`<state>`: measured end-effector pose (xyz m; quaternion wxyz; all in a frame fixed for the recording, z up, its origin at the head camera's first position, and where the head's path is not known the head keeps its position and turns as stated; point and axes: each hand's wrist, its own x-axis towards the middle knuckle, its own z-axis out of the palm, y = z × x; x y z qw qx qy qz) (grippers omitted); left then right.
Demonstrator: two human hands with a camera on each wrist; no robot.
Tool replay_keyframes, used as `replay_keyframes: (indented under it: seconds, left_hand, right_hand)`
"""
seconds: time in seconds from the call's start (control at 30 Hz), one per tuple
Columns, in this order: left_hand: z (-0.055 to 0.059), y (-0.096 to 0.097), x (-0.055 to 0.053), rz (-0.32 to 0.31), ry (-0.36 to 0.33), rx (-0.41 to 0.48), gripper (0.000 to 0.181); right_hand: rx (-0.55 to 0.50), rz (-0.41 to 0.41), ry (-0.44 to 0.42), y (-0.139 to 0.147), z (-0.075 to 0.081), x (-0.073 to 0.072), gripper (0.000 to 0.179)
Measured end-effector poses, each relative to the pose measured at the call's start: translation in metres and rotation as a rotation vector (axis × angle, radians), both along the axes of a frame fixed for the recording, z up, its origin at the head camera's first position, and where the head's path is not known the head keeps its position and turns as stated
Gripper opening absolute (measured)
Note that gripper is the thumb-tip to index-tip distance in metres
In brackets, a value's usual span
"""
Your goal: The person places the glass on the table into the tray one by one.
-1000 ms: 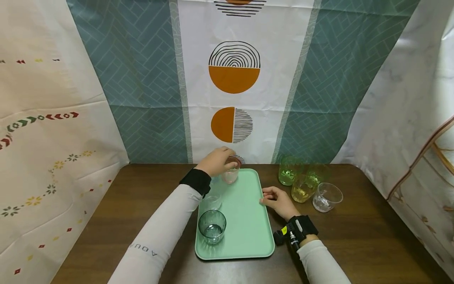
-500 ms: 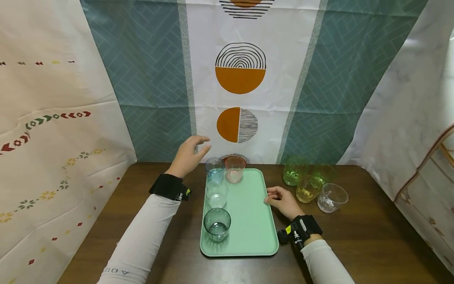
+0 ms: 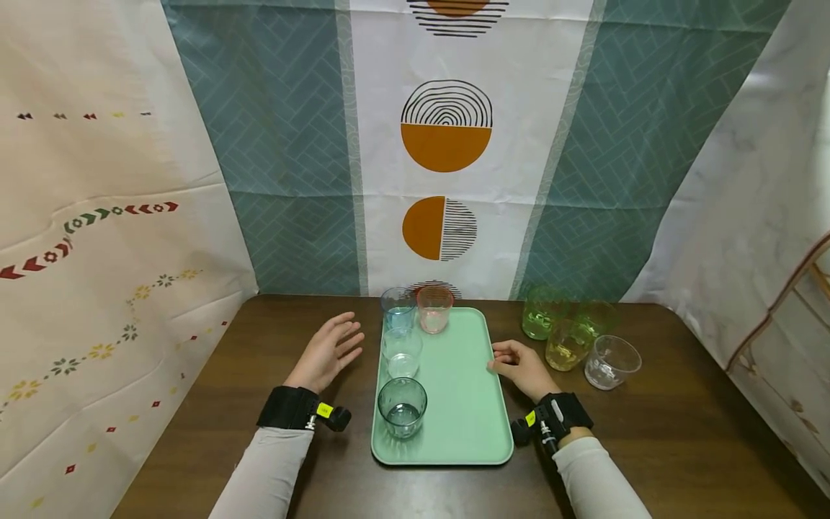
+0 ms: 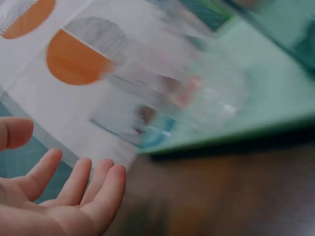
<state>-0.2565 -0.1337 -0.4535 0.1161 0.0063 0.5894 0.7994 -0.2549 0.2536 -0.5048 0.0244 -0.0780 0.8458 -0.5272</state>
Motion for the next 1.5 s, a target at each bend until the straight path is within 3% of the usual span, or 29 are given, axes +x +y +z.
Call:
replay_keyframes:
  seconds: [0.2, 0.27, 0.33, 0.43, 0.6, 0.73, 1.03, 1.23, 1.4, 1.5]
  left_hand:
    - [-0.030, 0.008, 0.013, -0.078, -0.074, 0.147, 0.049]
    - [-0.038, 0.012, 0.015, -0.094, -0.061, 0.186, 0.049]
    - [-0.044, 0.017, 0.015, -0.101, -0.023, 0.175, 0.049]
    - [-0.050, 0.025, 0.015, -0.121, 0.075, 0.045, 0.053]
    - [-0.050, 0.035, 0.014, -0.099, 0.164, -0.205, 0.055]
    - [-0.047, 0.038, 0.014, -0.077, 0.191, -0.311, 0.054]
    - [-0.049, 0.032, 0.018, -0.043, 0.157, -0.346, 0.056]
    - [-0.052, 0.030, 0.015, -0.028, 0.169, -0.343, 0.056]
    - [-0.056, 0.029, 0.016, -0.043, 0.161, -0.336, 0.056]
    - [-0.057, 0.030, 0.016, -0.055, 0.160, -0.338, 0.056]
  right_hand:
    - [-0.013, -0.005, -0.025, 0.001, 0.000, -0.001, 0.045]
    - [-0.015, 0.000, -0.028, 0.001, 0.001, -0.001, 0.045]
    - [-0.017, -0.001, -0.027, 0.000, 0.003, 0.000, 0.045]
    - [-0.013, -0.003, -0.015, 0.000, 0.005, 0.001, 0.046]
    - [0.002, -0.017, 0.009, 0.003, 0.008, 0.001, 0.045]
    - [0.021, -0.020, 0.023, 0.006, 0.011, 0.001, 0.044]
    - [0.020, -0.005, 0.006, 0.000, 0.009, -0.001, 0.044]
    - [0.006, -0.026, -0.006, -0.004, 0.009, -0.004, 0.042]
    - [0.041, -0.013, -0.086, -0.006, 0.018, -0.003, 0.044]
    - [0.048, 0.036, -0.182, -0.004, 0.034, -0.001, 0.049]
